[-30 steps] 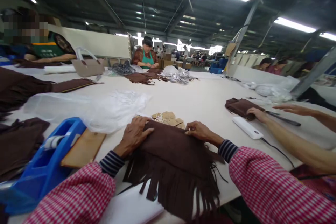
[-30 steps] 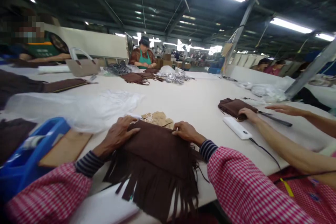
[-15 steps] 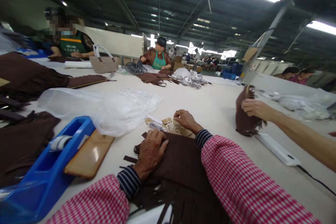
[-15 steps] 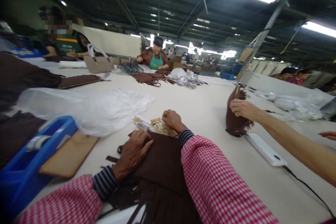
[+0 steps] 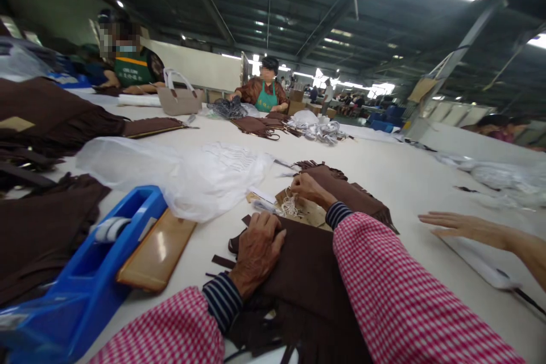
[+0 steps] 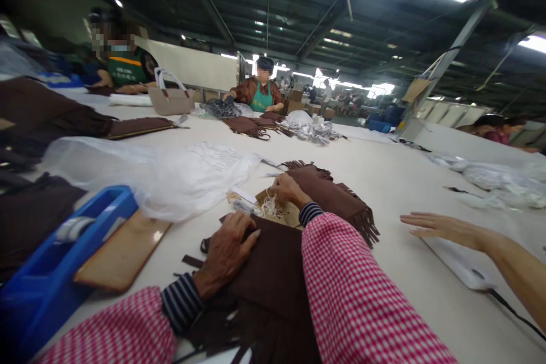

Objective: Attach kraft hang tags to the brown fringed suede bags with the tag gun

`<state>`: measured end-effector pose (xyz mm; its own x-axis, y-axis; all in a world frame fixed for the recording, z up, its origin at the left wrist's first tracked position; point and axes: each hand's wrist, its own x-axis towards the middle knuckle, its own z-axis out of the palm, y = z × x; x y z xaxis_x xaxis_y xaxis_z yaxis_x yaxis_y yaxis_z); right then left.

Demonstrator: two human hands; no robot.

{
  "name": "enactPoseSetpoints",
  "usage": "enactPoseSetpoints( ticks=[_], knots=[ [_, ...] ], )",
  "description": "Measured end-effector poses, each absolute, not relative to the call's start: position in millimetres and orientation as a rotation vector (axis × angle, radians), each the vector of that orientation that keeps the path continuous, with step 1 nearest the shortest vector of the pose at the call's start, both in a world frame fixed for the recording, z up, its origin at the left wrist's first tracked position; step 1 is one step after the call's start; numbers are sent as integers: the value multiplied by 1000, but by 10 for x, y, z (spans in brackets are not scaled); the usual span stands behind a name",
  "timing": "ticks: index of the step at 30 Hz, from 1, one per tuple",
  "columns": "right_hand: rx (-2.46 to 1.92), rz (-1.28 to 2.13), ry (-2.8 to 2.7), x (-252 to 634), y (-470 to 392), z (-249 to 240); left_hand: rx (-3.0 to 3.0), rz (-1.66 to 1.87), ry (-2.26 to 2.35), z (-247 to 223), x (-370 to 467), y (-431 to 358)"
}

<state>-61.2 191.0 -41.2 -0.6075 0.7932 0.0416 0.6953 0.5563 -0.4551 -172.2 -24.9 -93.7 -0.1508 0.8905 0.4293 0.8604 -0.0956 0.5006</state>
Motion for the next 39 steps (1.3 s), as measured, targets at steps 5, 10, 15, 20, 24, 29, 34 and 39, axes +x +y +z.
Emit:
enactPoseSetpoints(
  ticks=[5,10,15,20,24,29,34,39],
  knots=[
    [-1114,852,-2377,-319,1887,-177,1964,1197,2056,-960,-1759,-221],
    [-1013,960,-2281,-251,1751,-14,1956,1238,2013,-979,-1789,-181],
    [-940,1107,-2179,-278,1612,98,1932,1240,2043,-898,-1842,-159],
    [-822,1248,-1937,-237,1490,260,1883,1290,2064,-751,-1977,-112],
    [-769,1232,-1938,-257,1358,334,1786,1370,1949,-530,-2064,-79],
    [-480,1315,-2187,-470,969,400,1674,1417,1513,-206,-2064,-120],
    [-372,1307,-2012,-638,699,470,1497,1580,1398,44,-2127,-202],
    [-408,1586,-1993,-651,654,369,1412,1595,1307,171,-2237,-253]
  ],
)
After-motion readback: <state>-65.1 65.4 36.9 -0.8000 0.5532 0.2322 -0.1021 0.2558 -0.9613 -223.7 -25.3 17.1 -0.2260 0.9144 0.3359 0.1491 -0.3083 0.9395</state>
